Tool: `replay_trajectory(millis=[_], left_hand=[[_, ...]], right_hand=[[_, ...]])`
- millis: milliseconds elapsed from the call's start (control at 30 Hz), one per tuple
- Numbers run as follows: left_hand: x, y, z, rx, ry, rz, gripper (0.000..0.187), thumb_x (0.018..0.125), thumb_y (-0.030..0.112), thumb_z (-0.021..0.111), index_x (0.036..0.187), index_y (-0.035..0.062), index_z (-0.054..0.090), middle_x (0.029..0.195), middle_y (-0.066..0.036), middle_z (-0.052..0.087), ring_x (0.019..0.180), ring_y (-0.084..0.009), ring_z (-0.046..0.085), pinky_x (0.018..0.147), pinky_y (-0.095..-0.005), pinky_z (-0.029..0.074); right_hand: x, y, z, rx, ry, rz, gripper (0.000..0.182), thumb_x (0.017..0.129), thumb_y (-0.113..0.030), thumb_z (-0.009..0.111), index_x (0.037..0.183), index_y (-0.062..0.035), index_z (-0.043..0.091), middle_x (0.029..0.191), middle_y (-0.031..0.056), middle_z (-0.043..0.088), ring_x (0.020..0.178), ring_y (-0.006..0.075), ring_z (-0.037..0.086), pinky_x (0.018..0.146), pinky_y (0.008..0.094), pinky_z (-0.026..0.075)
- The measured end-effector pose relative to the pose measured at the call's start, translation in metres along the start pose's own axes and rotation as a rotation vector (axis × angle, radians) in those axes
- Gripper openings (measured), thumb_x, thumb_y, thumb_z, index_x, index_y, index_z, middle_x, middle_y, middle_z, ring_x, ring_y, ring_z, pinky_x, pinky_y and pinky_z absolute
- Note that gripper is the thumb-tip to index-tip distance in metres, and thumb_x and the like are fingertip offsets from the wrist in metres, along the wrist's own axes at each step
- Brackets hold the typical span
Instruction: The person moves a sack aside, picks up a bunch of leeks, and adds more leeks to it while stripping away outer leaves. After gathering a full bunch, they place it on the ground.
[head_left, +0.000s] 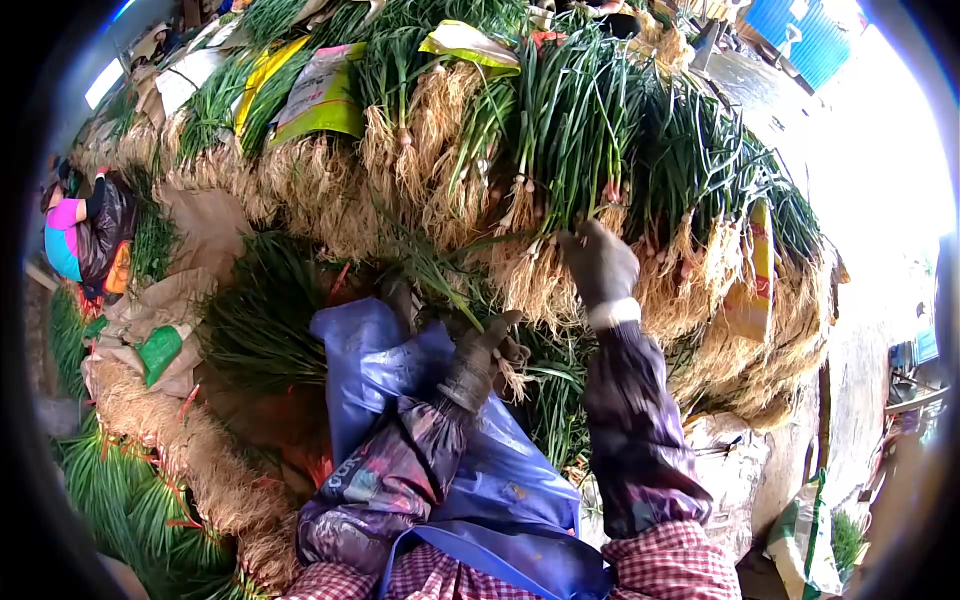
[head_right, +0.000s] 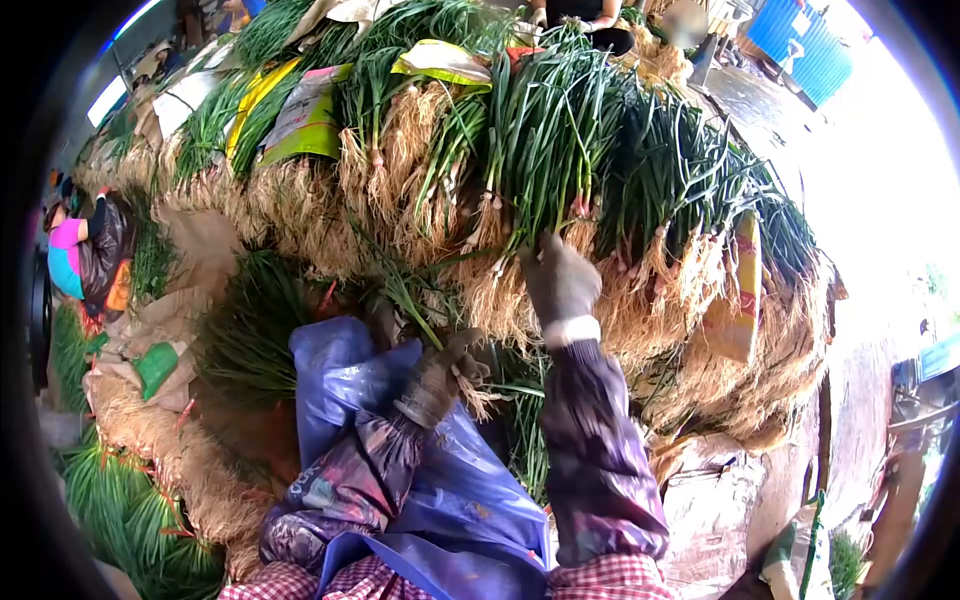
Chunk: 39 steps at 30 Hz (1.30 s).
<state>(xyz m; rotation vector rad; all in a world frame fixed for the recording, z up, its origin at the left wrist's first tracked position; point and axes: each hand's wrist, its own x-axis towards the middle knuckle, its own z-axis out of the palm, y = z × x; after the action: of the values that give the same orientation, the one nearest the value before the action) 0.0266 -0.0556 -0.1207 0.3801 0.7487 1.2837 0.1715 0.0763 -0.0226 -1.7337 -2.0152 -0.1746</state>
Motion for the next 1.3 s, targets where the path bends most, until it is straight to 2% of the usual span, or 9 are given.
replay_trajectory(millis=[133,333,467,533,600,667,800,1133,1300], left_hand=[[-0.011,0.015,0.015,0.244,0.111,0.066,0.041,0.091,0.029,0.059,0.121,0.0019,0.054,0.089,-0.005,0.065,0.077,-0.0161,0.063,0.071,-0.0282,0.051],[-0.010,0.016,0.020,0.179,-0.106,0.109,0.029,0.092,0.024,0.058,0.112,0.0027,0.058,0.094,0.000,0.060,0.083,-0.0091,0.057,0.069,-0.0229,0.047],[-0.027,0.027,0.029,-0.239,-0.299,-0.251,0.021,0.095,0.024,0.050,0.095,0.0044,0.056,0.055,0.006,0.038,0.042,-0.0054,0.034,0.039,-0.0218,0.028],[-0.051,0.038,0.045,-0.130,-0.197,-0.097,0.023,0.094,0.026,0.051,0.093,0.0029,0.053,0.051,0.006,0.031,0.037,-0.0046,0.025,0.036,-0.0224,0.019],[-0.060,0.047,0.045,-0.186,-0.231,0.144,0.024,0.093,0.027,0.054,0.093,0.0025,0.053,0.051,0.005,0.033,0.038,-0.0048,0.028,0.036,-0.0224,0.021],[-0.047,0.060,0.039,-0.049,-0.157,0.479,0.028,0.092,0.028,0.057,0.105,0.0022,0.054,0.054,0.003,0.041,0.043,-0.0067,0.035,0.041,-0.0226,0.027],[-0.008,0.066,0.035,-0.237,-0.150,0.272,0.036,0.092,0.026,0.057,0.119,0.0020,0.054,0.051,0.003,0.037,0.040,-0.0072,0.032,0.039,-0.0232,0.029],[0.008,0.046,0.018,0.577,0.126,0.253,0.028,0.088,0.022,0.063,0.109,0.0030,0.063,0.088,0.000,0.062,0.072,-0.0073,0.054,0.067,-0.0187,0.043],[-0.005,0.025,0.022,0.291,0.036,0.105,0.024,0.088,0.015,0.063,0.105,-0.0013,0.062,0.087,-0.003,0.064,0.078,-0.0111,0.060,0.069,-0.0230,0.049]], right_hand=[[0.043,0.005,0.036,-0.173,-0.226,-0.003,0.014,0.082,-0.021,0.062,0.075,-0.0103,0.066,0.054,0.0010,0.057,0.044,0.0120,0.049,0.043,0.0300,0.042],[-0.048,-0.024,-0.017,1.420,-0.655,0.448,0.016,0.084,-0.012,0.064,0.094,-0.0003,0.066,0.072,0.0029,0.064,0.061,0.0104,0.058,0.055,0.0250,0.049],[-0.074,-0.011,0.018,0.446,0.093,-0.142,0.012,0.082,-0.015,0.063,0.076,-0.0052,0.066,0.064,0.0105,0.061,0.054,0.0198,0.059,0.053,0.0318,0.048],[-0.076,0.034,0.057,0.699,0.103,0.313,0.028,0.086,-0.019,0.057,0.061,-0.0065,0.055,0.058,0.0070,0.057,0.049,0.0195,0.054,0.051,0.0334,0.047],[-0.093,0.067,0.069,-0.165,-0.384,-0.104,0.030,0.091,-0.033,0.050,0.075,-0.0147,0.068,0.045,0.0025,0.043,0.036,0.0154,0.047,0.036,0.0346,0.043],[-0.097,0.054,0.036,-0.065,-0.853,-0.468,0.022,0.087,-0.035,0.058,0.081,-0.0167,0.070,0.053,-0.0001,0.058,0.040,0.0133,0.051,0.038,0.0306,0.043],[-0.032,-0.023,0.001,-0.107,-0.437,-0.015,0.039,0.080,-0.051,0.062,0.071,-0.0141,0.068,0.053,0.0089,0.057,0.048,0.0254,0.057,0.049,0.0375,0.046],[-0.091,-0.047,-0.024,0.123,-0.156,-0.694,0.018,0.082,-0.026,0.065,0.075,-0.0101,0.061,0.054,0.0024,0.051,0.045,0.0177,0.051,0.043,0.0301,0.041],[-0.090,-0.023,-0.029,1.209,-0.392,0.344,0.029,0.082,-0.027,0.070,0.093,-0.0011,0.065,0.079,0.0066,0.066,0.068,0.0136,0.061,0.061,0.0257,0.052]])
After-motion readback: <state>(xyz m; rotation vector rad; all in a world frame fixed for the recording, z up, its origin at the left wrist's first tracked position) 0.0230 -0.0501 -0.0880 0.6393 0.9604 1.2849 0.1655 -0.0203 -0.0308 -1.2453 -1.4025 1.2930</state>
